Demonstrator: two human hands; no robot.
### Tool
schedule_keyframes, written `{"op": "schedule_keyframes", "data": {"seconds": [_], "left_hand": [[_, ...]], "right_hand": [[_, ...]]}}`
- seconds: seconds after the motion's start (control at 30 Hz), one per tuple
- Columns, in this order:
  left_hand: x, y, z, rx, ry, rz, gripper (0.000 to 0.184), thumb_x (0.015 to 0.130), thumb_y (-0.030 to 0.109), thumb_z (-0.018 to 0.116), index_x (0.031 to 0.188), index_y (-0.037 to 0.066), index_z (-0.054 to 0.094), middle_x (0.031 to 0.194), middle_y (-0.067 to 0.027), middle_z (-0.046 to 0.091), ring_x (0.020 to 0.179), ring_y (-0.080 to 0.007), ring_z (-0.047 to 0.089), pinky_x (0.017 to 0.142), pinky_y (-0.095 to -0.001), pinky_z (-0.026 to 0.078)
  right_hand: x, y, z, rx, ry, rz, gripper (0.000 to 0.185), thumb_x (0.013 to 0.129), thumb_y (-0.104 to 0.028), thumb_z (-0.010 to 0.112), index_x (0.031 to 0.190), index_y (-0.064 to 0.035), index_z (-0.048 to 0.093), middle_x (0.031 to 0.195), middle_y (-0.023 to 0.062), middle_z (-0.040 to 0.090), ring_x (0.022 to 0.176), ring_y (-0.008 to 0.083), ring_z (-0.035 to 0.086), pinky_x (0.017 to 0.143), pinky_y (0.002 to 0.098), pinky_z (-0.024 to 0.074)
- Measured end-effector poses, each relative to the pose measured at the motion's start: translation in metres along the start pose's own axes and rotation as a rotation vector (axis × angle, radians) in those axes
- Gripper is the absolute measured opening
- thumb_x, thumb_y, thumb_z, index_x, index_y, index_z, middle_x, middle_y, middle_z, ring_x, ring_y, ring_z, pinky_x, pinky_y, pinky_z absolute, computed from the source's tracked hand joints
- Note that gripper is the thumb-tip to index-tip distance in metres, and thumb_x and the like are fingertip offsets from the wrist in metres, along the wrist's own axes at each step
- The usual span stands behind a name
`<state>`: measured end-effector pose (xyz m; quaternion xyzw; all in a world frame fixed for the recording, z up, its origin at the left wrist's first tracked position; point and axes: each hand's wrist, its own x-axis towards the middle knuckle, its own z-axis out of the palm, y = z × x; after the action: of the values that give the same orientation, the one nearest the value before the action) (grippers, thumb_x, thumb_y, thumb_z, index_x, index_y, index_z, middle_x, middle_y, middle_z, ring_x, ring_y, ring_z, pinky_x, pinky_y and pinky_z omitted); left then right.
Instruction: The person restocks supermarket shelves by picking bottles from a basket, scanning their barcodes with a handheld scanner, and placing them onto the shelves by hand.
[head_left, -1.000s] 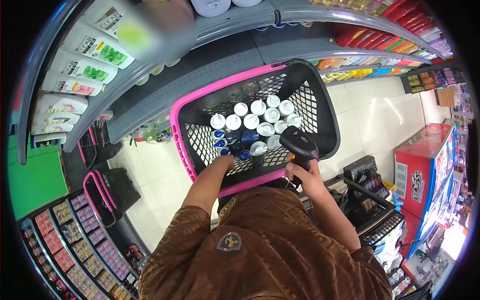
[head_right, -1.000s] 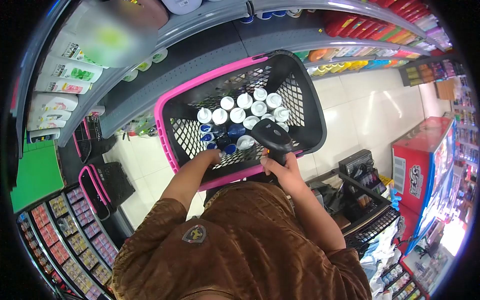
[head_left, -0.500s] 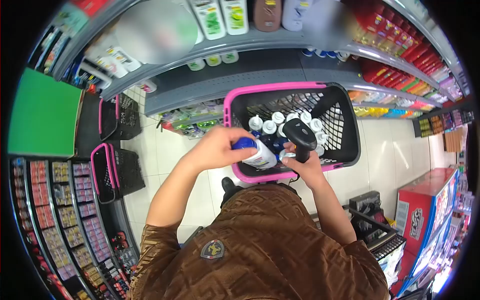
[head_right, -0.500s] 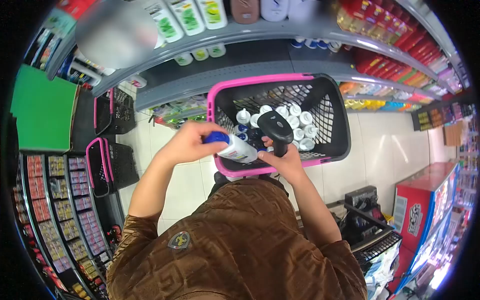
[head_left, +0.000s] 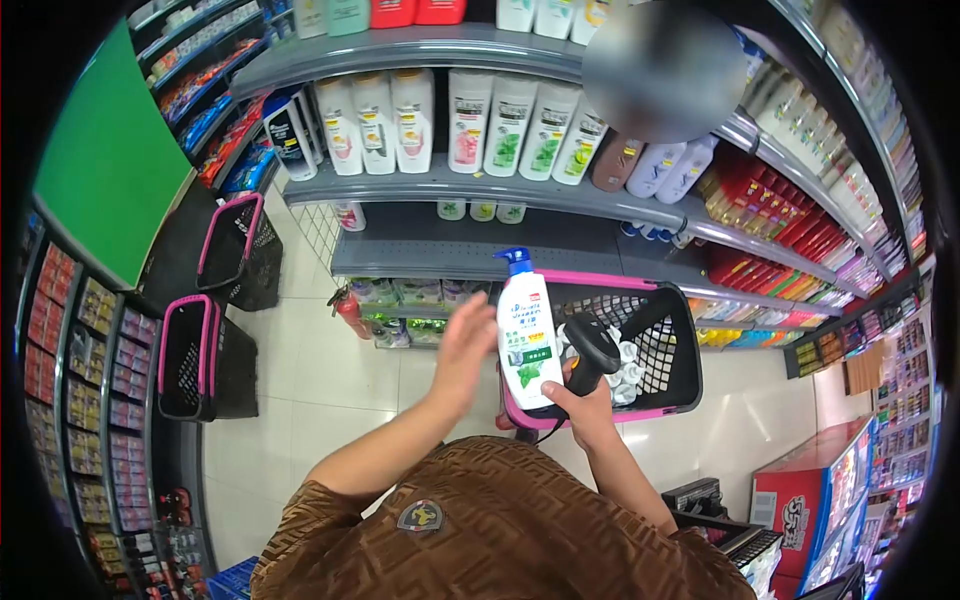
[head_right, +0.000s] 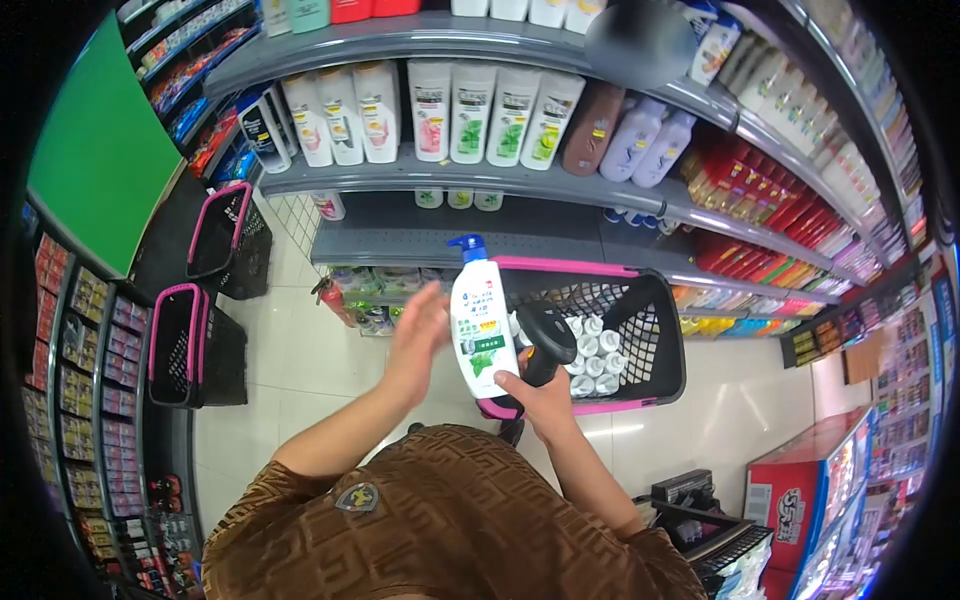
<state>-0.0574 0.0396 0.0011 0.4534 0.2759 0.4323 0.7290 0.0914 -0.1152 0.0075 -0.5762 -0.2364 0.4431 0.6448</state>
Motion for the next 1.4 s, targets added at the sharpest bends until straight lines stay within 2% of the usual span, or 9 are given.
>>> {"op": "schedule_keyframes", "data": {"seconds": [0.07, 0.2, 0.27, 0.37, 0.4, 0.6, 0.8, 1.03, 1.4], "left_hand": [[-0.023, 0.007, 0.001, -0.164, -0.189, -0.234, 0.067, 0.1, 0.014, 0.062, 0.157, 0.006, 0.029, 0.147, -0.0132, 0.046, 0.136, -0.0211, 0.045, 0.116, -0.0383, 0.034], [-0.029, 0.028, -0.018, -0.343, -0.136, -0.22, 0.076, 0.101, 0.013, 0.059, 0.161, 0.009, 0.013, 0.15, -0.0111, 0.044, 0.138, -0.0212, 0.043, 0.116, -0.0384, 0.034], [-0.017, 0.029, -0.039, -0.289, -0.102, -0.141, 0.067, 0.102, 0.022, 0.059, 0.158, 0.008, 0.023, 0.141, -0.0096, 0.051, 0.13, -0.0213, 0.051, 0.109, -0.0374, 0.042], [-0.014, 0.038, -0.08, -0.591, -0.233, -0.427, 0.066, 0.097, 0.054, 0.057, 0.144, 0.009, 0.042, 0.111, -0.0093, 0.062, 0.093, -0.0201, 0.063, 0.075, -0.0366, 0.057], [-0.013, 0.035, -0.095, -0.812, -0.327, -0.457, 0.069, 0.097, 0.056, 0.056, 0.148, 0.013, 0.04, 0.116, -0.0118, 0.063, 0.091, -0.0225, 0.063, 0.071, -0.0396, 0.056], [-0.011, 0.06, -0.117, -1.199, -0.607, -0.436, 0.086, 0.092, 0.065, 0.057, 0.158, 0.018, 0.03, 0.125, -0.0181, 0.063, 0.096, -0.029, 0.064, 0.072, -0.0439, 0.055], [-0.002, 0.043, -0.117, -1.033, -0.588, -0.44, 0.1, 0.085, 0.068, 0.061, 0.158, 0.008, 0.029, 0.119, -0.0246, 0.063, 0.095, -0.0324, 0.067, 0.083, -0.04, 0.057], [0.005, 0.033, -0.077, -0.886, -0.56, -0.522, 0.1, 0.088, 0.065, 0.058, 0.158, 0.002, 0.026, 0.12, -0.0268, 0.063, 0.098, -0.0333, 0.069, 0.086, -0.0406, 0.057], [0.011, 0.009, 0.016, -0.77, -0.642, -0.66, 0.097, 0.09, 0.065, 0.054, 0.158, 0.002, 0.026, 0.121, -0.0273, 0.063, 0.101, -0.0318, 0.069, 0.087, -0.0402, 0.058]], "right_hand": [[0.004, -0.002, 0.021, -0.233, 0.071, -0.13, 0.034, 0.077, -0.007, 0.087, 0.1, -0.0044, 0.062, 0.091, 0.0003, 0.063, 0.082, 0.0089, 0.061, 0.073, 0.027, 0.0507], [-0.012, -0.025, 0.09, -0.396, 0.048, -0.157, 0.038, 0.08, -0.008, 0.086, 0.109, 0.0004, 0.063, 0.088, 0.0042, 0.068, 0.071, 0.0101, 0.064, 0.063, 0.0274, 0.0542], [-0.014, -0.019, 0.102, -0.32, -0.032, -0.142, 0.039, 0.083, -0.009, 0.084, 0.114, 0.0018, 0.063, 0.088, 0.0047, 0.069, 0.07, 0.0102, 0.065, 0.059, 0.0263, 0.0541], [-0.014, -0.007, 0.101, -0.197, -0.252, -0.099, 0.036, 0.089, -0.008, 0.076, 0.121, 0.0027, 0.062, 0.089, 0.0052, 0.069, 0.073, 0.0108, 0.065, 0.061, 0.0258, 0.0537], [-0.021, -0.019, 0.111, -0.129, -0.262, -0.102, 0.034, 0.091, -0.007, 0.073, 0.122, 0.0027, 0.062, 0.094, 0.0066, 0.07, 0.077, 0.011, 0.065, 0.063, 0.0264, 0.0542], [-0.04, -0.055, 0.118, -0.48, -0.498, -0.173, 0.042, 0.086, -0.009, 0.075, 0.124, 0.004, 0.061, 0.108, 0.0104, 0.071, 0.095, 0.0175, 0.067, 0.086, 0.0319, 0.0514], [-0.047, -0.071, 0.137, -0.792, -0.525, -0.225, 0.042, 0.08, -0.007, 0.076, 0.119, 0.0016, 0.063, 0.098, 0.0111, 0.069, 0.088, 0.0187, 0.067, 0.079, 0.032, 0.0512], [-0.044, -0.059, 0.117, -0.781, -0.284, -0.347, 0.03, 0.08, -0.007, 0.074, 0.109, -0.0012, 0.067, 0.084, 0.0117, 0.067, 0.069, 0.027, 0.068, 0.065, 0.0333, 0.0524], [-0.047, -0.058, 0.02, -0.658, -0.165, -0.389, 0.026, 0.079, -0.01, 0.076, 0.101, -0.002, 0.066, 0.081, 0.0123, 0.067, 0.07, 0.0322, 0.068, 0.063, 0.0362, 0.0526]]}}
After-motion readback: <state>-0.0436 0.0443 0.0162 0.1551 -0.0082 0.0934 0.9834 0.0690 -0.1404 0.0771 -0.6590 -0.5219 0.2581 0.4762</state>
